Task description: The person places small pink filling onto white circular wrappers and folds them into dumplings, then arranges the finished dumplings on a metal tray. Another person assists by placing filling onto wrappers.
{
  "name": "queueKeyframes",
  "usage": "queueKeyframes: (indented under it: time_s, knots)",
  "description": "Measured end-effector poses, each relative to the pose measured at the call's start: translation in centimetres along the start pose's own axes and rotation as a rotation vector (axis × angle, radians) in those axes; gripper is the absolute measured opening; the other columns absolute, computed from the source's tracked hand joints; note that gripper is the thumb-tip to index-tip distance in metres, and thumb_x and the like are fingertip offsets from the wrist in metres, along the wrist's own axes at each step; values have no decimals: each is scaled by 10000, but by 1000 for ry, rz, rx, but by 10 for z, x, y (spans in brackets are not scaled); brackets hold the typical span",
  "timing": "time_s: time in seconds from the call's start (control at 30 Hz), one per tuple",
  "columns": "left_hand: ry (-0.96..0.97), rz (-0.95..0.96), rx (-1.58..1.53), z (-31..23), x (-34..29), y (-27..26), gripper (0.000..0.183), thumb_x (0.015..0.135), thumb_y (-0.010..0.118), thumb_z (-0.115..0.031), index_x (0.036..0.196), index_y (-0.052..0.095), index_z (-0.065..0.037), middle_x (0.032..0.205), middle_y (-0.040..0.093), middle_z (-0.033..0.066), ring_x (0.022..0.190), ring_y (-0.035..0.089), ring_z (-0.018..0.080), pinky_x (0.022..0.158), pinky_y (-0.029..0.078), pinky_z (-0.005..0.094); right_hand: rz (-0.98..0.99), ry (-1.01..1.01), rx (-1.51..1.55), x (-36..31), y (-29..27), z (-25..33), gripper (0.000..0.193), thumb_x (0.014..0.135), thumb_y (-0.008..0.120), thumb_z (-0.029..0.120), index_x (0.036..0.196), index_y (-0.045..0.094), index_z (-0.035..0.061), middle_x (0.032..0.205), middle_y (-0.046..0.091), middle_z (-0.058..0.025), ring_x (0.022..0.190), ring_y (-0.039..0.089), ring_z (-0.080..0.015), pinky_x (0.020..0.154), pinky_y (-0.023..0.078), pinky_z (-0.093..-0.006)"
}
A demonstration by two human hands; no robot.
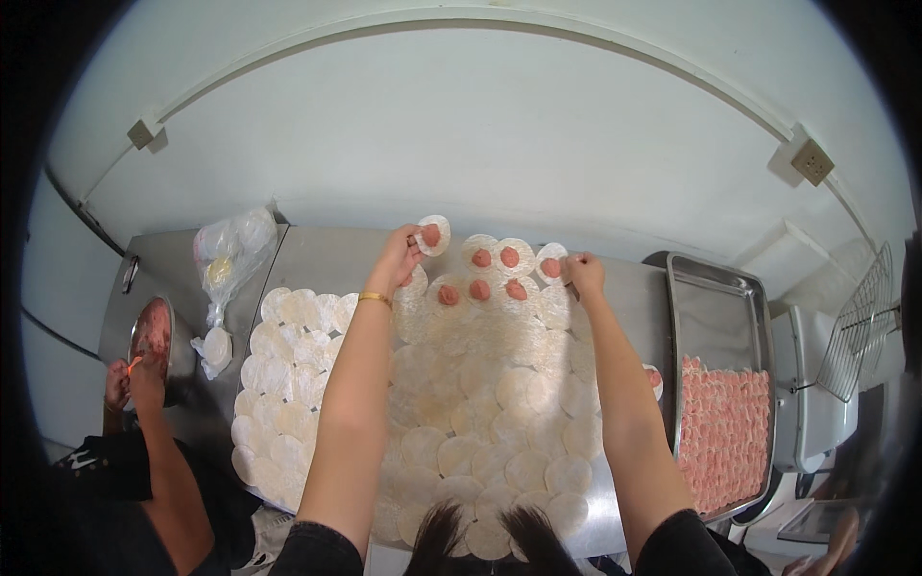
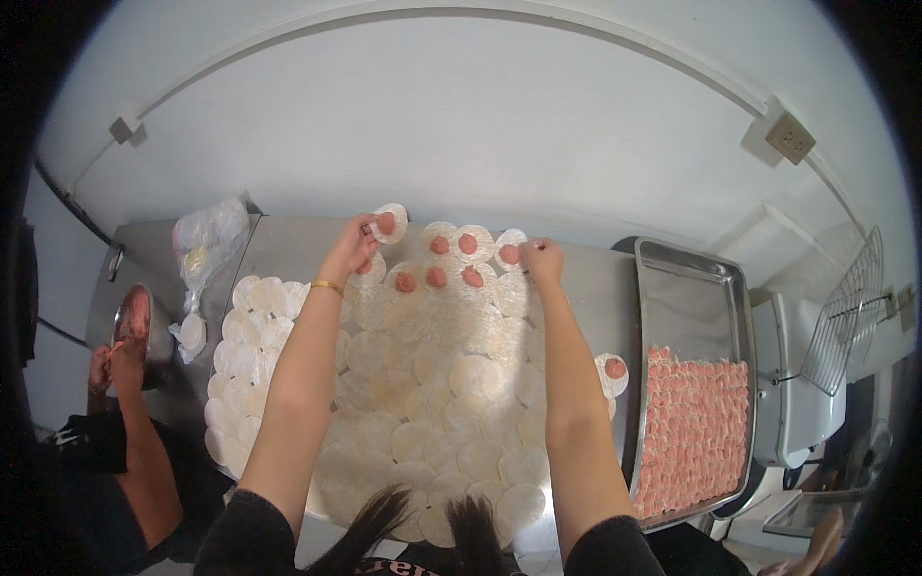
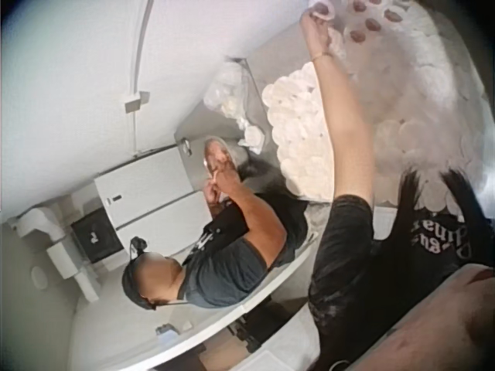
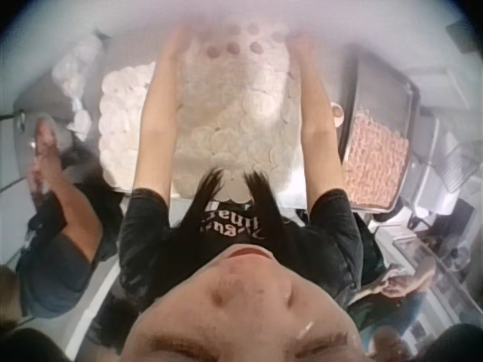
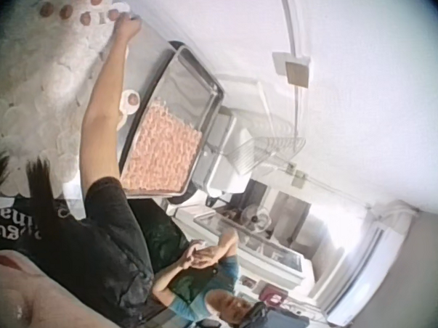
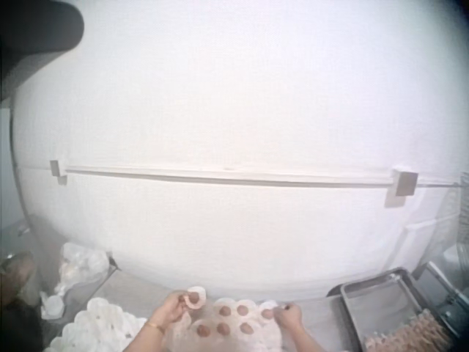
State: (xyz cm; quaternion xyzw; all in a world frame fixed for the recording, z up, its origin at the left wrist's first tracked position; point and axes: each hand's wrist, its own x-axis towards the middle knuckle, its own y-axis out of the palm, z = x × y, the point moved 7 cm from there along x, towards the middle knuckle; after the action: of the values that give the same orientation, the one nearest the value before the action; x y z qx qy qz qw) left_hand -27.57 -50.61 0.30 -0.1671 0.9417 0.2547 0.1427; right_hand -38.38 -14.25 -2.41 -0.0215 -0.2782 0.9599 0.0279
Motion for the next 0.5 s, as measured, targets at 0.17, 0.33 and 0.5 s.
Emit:
queueKeyframes:
  time_s: [0.17, 0.33, 0.5]
  knots:
    - [96, 178, -179, -10, -75, 44, 331, 921, 416, -154, 1161, 481, 65, 1184, 567, 158, 1120, 547, 255, 963, 453, 381, 252, 311, 1070, -11, -15, -22, 207, 810, 506, 126, 963, 546, -7, 1030, 605, -153, 939, 619, -262, 757, 528, -391]
    - [-112, 329, -211, 40, -152, 76, 356, 926, 381, -148, 1193, 495, 59, 1231, 558, 141, 1135, 545, 237, 982, 445, 369, 283, 272, 1412, -87, -88, -25, 197, 870, 444, 95, 1001, 516, -33, 1088, 591, -164, 1023, 598, -270, 920, 503, -429]
    - [-394, 625, -237, 117, -237, 119, 276, 944, 376, -170, 1079, 548, -2, 997, 597, 60, 974, 596, 173, 888, 486, 351, 227, 376, 1326, -238, -171, -51, 249, 886, 436, 101, 1100, 489, -16, 1142, 580, -168, 1088, 576, -287, 972, 468, -457]
